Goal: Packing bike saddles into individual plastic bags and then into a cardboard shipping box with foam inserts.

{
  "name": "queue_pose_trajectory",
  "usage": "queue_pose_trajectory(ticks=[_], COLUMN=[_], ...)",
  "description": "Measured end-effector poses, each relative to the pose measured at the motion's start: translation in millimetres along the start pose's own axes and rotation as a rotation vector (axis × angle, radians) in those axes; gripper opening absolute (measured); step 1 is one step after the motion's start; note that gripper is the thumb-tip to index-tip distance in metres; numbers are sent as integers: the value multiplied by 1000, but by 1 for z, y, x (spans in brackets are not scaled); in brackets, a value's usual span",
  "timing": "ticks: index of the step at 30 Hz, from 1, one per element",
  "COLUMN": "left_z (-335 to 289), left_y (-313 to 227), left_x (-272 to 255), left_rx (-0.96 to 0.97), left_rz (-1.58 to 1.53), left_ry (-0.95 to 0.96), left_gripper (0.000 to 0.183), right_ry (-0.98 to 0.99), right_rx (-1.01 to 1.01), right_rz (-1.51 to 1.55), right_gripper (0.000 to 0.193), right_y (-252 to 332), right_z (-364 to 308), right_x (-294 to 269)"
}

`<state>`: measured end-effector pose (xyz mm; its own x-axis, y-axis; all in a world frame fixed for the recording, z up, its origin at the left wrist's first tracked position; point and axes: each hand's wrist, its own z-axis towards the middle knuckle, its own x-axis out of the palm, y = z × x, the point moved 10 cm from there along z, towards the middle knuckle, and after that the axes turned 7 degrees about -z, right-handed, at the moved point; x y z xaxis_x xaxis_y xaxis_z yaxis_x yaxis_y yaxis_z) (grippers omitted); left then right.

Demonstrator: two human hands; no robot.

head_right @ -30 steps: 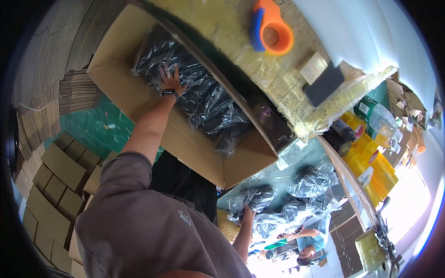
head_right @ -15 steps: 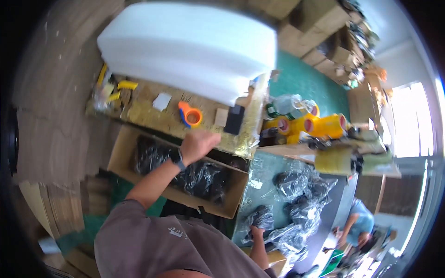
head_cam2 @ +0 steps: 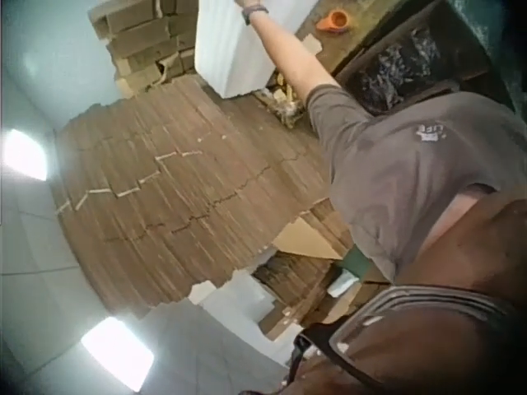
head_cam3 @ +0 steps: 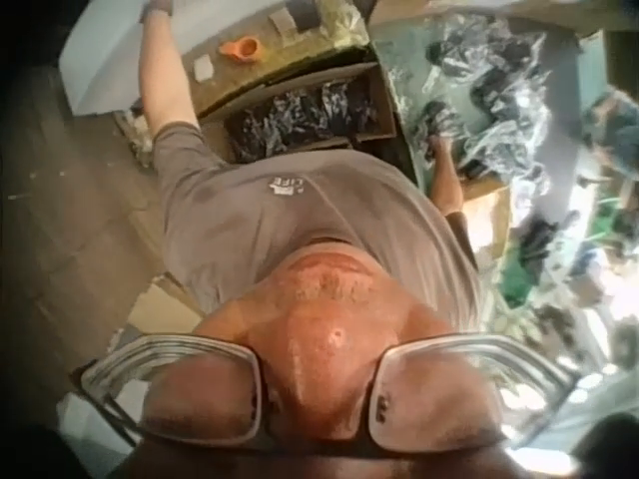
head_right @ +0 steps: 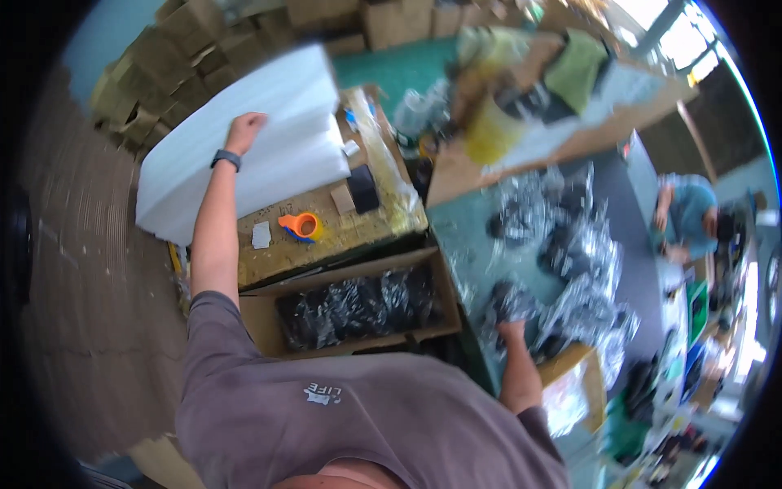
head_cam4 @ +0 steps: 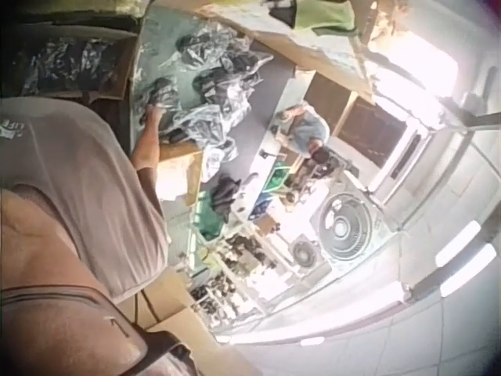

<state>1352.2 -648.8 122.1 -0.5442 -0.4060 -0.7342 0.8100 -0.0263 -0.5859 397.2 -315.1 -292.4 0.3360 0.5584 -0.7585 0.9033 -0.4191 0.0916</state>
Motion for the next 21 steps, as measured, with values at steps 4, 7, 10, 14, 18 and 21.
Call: queue_pose_trajectory(ticks=[4, 7, 10, 14, 18, 21], left_z=[-75, -261, -496, -635, -617, -543], left_y=[-51, -193, -232, -197, -214, -397], left_x=[27, 189, 295, 404, 465, 428], left_rx=[175, 382, 198, 145, -463, -947], left_rz=[37, -78, -133, -271, -388, -1157], left_ry=[-255, 360, 893, 895, 978, 716], left_gripper=[31, 29, 35, 29, 28, 36], right_ry=[-118, -34, -14, -67, 139, 105], right_rx=[49, 444, 330, 298, 97, 22], right_rz=[248, 279, 265, 306, 1068, 1506], right_gripper=[71, 96, 100, 101, 98, 76], right_y=[-2, -69, -42, -43, -37, -28], right_z=[-19, -30, -30, -46, -28, -120], right_x=[-29, -9, -14, -41, -54, -128])
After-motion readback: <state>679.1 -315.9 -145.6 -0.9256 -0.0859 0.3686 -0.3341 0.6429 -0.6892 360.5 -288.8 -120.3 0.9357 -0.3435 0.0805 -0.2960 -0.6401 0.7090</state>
